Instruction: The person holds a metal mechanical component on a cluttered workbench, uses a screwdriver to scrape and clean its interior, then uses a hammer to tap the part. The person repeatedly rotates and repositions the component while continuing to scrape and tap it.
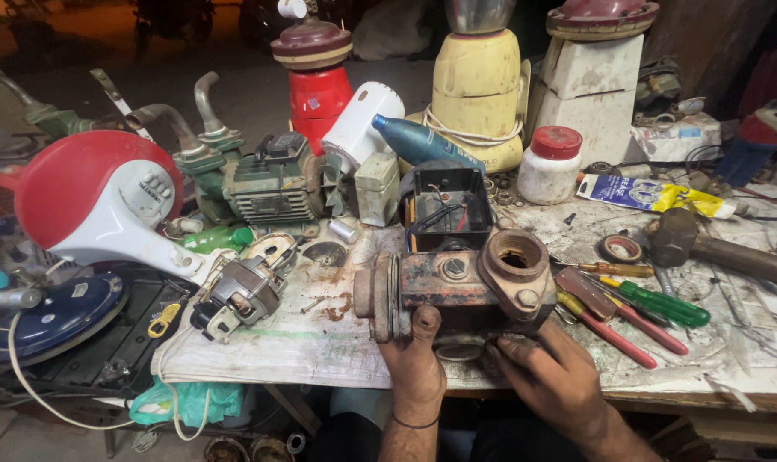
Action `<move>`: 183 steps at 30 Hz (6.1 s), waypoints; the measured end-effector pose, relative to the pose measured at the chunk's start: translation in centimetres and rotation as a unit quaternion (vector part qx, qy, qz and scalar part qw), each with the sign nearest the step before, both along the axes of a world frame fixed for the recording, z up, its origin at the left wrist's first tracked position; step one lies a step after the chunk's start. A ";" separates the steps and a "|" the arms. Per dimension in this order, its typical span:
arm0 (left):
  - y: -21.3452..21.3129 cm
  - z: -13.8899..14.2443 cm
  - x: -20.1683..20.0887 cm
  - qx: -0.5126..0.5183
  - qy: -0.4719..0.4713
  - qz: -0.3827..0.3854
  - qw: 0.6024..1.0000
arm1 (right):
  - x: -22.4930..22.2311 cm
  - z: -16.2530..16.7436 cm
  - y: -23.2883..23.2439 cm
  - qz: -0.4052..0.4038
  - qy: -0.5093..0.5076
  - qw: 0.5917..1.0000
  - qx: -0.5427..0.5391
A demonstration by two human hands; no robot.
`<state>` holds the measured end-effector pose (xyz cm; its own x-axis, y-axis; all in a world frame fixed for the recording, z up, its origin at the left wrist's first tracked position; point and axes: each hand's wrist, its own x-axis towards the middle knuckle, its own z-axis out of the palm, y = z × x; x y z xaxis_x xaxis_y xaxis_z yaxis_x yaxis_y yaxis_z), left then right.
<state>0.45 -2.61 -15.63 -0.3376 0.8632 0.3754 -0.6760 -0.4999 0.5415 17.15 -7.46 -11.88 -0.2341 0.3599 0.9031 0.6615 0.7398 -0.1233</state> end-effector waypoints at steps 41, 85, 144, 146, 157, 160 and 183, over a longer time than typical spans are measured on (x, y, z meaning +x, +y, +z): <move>-0.6 0.8 0.1 0.033 0.022 -0.002 0.999 | 0.3 -0.4 -0.1 0.005 -0.030 0.999 0.016; -1.0 1.5 0.1 0.041 0.006 0.010 0.999 | 0.6 -1.2 0.5 0.010 -0.040 0.998 0.037; -1.1 2.2 0.0 0.057 0.030 -0.006 0.998 | 0.1 -1.1 0.2 -0.064 0.000 0.996 -0.055; -1.2 2.3 -0.2 0.058 0.038 -0.003 0.998 | 0.0 -0.9 0.1 -0.037 -0.005 0.999 -0.010; -2.0 2.6 -1.0 0.017 0.069 -0.056 0.996 | -0.5 -1.5 0.3 -0.050 0.001 0.998 -0.025; -3.7 3.0 -5.2 -0.036 0.270 -0.110 0.956 | -0.4 -1.8 0.4 -0.048 0.003 0.999 -0.027; 0.5 4.6 -15.8 -0.268 0.705 0.393 0.525 | 0.2 -2.0 0.2 -0.028 -0.017 0.999 0.003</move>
